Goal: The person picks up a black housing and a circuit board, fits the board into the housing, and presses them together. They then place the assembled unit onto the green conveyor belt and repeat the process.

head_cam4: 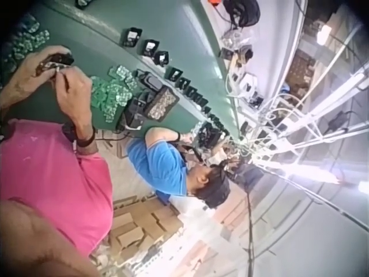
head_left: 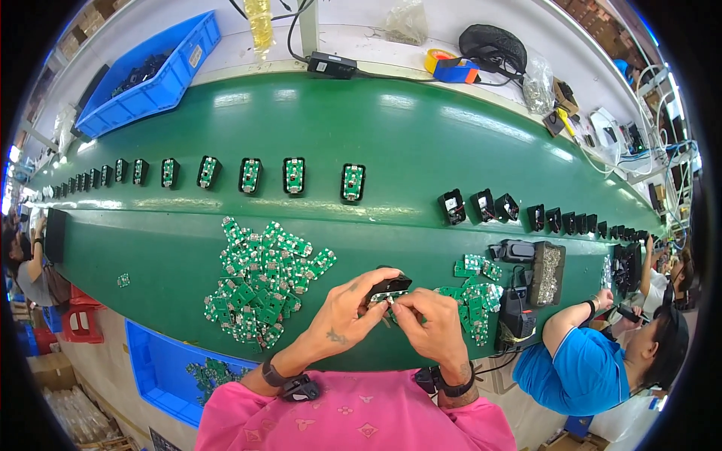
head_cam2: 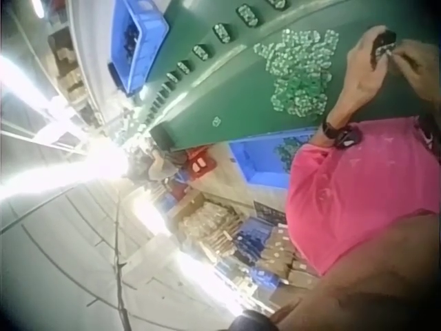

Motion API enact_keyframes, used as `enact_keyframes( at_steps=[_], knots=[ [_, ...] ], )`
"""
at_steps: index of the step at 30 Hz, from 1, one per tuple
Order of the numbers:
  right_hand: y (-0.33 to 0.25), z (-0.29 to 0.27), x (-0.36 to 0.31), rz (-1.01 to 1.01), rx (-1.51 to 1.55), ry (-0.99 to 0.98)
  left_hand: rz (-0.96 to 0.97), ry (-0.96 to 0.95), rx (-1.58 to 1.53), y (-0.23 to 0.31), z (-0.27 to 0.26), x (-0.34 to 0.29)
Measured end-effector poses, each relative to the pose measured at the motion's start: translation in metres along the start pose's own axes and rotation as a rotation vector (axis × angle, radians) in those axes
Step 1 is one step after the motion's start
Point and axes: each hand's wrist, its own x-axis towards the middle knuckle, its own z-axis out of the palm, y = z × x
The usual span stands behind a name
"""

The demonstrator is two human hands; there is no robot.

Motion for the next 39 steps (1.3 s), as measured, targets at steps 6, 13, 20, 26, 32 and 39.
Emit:
enact_keyframes(
  at_steps=[6, 13, 20, 26, 32, 39],
  knots=[
    [0.001, 0.006, 0.0, 0.006, 0.015, -0.001, 0.112, 0.019, 0.174, 0.001, -0.004, 0.0],
    [0.0, 0.018, 0.003, -0.05, -0.07, 0.014, 0.223, 0.121, 0.376, -0.006, -0.003, -0.001],
    [0.016, 0.038, 0.004, -0.091, -0.06, 0.128, 0.017, 0.121, 0.183, -0.026, -0.003, -0.002],
    [0.021, 0.041, 0.006, 0.342, 0.183, 0.094, -0.107, 0.075, -0.089, -0.024, -0.009, 0.001],
    [0.02, 0.039, -0.004, 0.255, 0.223, 0.147, -0.027, 0.071, -0.024, -0.028, -0.006, 0.003],
    [0.02, 0.053, -0.004, 0.105, 0.349, 0.27, 0.064, 0.179, 0.117, -0.033, 0.002, 0.007]
  ],
)
